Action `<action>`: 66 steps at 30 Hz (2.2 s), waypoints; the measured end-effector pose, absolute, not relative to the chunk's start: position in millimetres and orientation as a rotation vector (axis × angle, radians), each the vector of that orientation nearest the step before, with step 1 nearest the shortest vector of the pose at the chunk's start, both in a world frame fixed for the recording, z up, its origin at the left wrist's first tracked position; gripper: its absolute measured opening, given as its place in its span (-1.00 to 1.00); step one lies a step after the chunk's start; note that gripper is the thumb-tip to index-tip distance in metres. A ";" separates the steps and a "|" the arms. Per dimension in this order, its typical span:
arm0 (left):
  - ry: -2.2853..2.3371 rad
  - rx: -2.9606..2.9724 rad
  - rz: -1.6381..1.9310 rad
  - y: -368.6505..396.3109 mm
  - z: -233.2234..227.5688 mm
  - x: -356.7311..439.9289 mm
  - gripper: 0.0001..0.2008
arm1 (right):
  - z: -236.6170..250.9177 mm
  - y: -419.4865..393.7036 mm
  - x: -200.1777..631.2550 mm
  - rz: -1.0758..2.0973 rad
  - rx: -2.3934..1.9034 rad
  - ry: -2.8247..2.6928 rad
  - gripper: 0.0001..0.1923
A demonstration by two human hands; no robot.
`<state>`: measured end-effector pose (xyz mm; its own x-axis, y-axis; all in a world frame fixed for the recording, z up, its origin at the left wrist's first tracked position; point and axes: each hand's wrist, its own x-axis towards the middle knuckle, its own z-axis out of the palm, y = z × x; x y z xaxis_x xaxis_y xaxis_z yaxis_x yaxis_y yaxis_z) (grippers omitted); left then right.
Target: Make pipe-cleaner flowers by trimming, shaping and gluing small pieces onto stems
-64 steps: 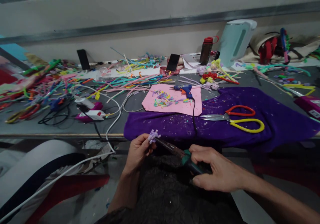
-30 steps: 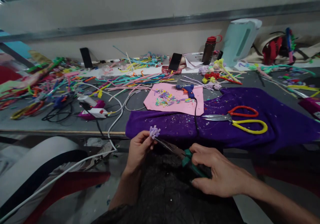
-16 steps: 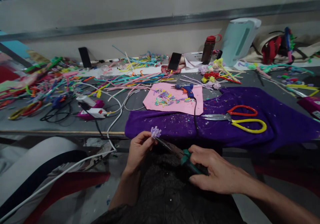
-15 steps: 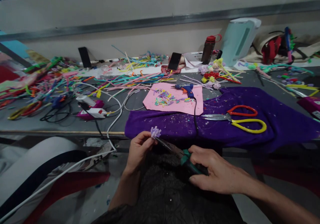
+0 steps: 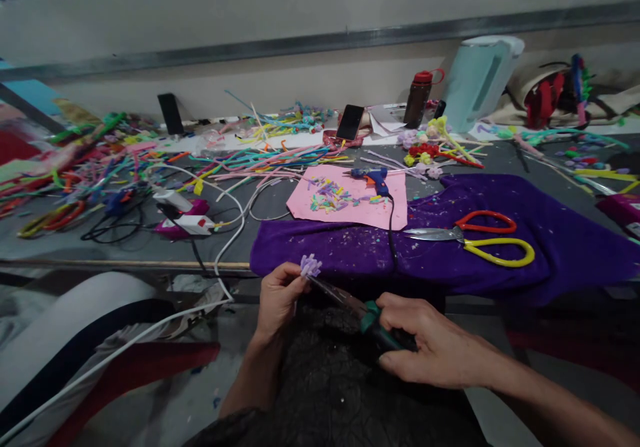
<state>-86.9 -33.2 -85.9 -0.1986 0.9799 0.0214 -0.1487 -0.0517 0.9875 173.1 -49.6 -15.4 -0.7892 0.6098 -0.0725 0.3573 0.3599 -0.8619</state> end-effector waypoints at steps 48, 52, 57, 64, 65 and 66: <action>1.530 1.306 1.500 -41.5 -72.6 -82.0 -0.89 | -11.9 -47.0 177.4 1.520 -0.870 -2.205 -0.74; 1.547 1.345 1.480 -40.9 -72.6 -81.2 -0.89 | -12.6 -46.5 177.0 1.535 -0.865 -2.203 -0.75; 1.545 1.333 1.473 -39.5 -76.1 -83.1 -0.87 | -15.0 -47.4 177.9 1.533 -0.860 -2.189 -0.73; 1.525 1.380 1.465 -40.7 -74.1 -82.5 -0.90 | -15.3 -46.3 177.3 1.542 -0.857 -2.185 -0.71; 1.528 1.392 1.467 -40.8 -73.7 -82.3 -0.90 | -15.4 -46.0 177.1 1.541 -0.855 -2.184 -0.70; 1.531 1.409 1.467 -41.0 -73.4 -82.1 -0.90 | -15.7 -45.6 176.9 1.539 -0.854 -2.182 -0.69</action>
<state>-82.1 -41.0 -73.4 -0.2677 0.9318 0.2452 0.2850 -0.1665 0.9440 176.9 -45.6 -15.7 -0.7629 0.6431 -0.0669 0.2790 0.2341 -0.9313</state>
